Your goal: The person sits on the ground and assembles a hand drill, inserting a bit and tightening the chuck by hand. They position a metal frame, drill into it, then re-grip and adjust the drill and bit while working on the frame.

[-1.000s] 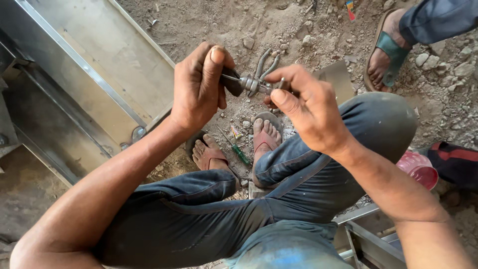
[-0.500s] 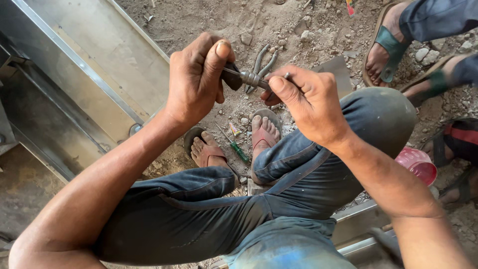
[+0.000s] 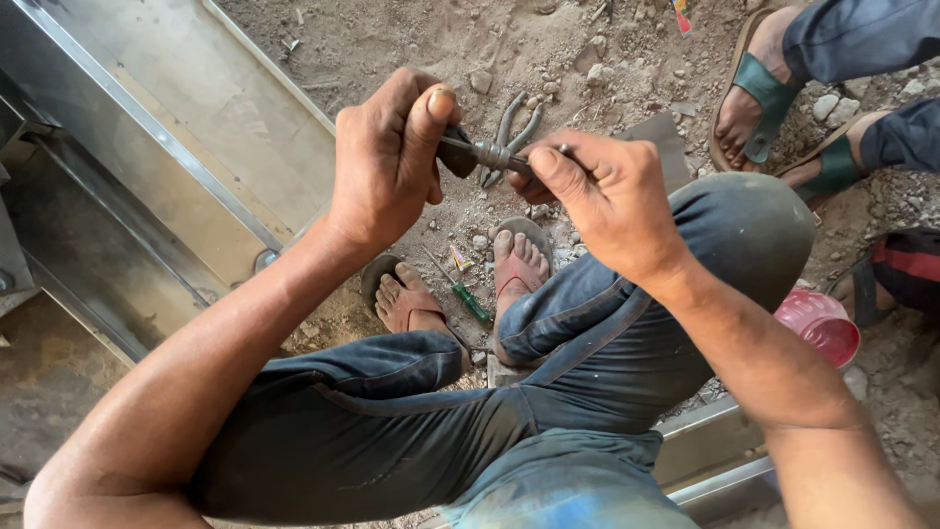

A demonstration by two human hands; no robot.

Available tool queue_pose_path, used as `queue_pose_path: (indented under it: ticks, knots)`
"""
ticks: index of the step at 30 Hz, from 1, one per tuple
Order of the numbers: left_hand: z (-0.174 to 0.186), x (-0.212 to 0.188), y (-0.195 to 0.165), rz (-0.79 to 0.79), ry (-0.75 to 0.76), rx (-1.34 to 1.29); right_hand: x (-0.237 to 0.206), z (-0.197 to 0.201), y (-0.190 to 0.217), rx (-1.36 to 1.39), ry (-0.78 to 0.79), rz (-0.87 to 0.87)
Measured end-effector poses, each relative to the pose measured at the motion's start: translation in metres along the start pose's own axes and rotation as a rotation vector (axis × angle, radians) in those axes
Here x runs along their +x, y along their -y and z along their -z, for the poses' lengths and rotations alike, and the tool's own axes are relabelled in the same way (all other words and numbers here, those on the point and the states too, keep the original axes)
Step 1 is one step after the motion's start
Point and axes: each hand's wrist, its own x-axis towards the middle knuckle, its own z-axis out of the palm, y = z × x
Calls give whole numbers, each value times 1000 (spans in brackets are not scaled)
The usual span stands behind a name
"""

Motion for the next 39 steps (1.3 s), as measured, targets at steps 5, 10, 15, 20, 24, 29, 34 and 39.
queue_pose_path:
  ticks: [5,10,15,20,24,29,34,39]
  knots:
    - [-3,-1,0,68,-10,-73,2,0,-2,220,77,-170]
    - [-2,3,3,215,51,-276,2,-3,-3,6,71,-73]
    - [-2,9,6,240,35,-233,1,-8,0,-394,-43,406]
    - [0,13,2,175,20,-245,0,-6,-4,-496,-99,462]
    - [-4,19,0,549,22,-308,-2,-7,-11,-698,-152,606]
    - [-1,15,1,429,9,-355,4,-3,-17,-288,-101,231]
    - [-3,6,0,215,4,-255,11,13,-12,905,260,-564]
    - [-16,5,-3,314,-30,-295,3,4,-6,519,101,-308]
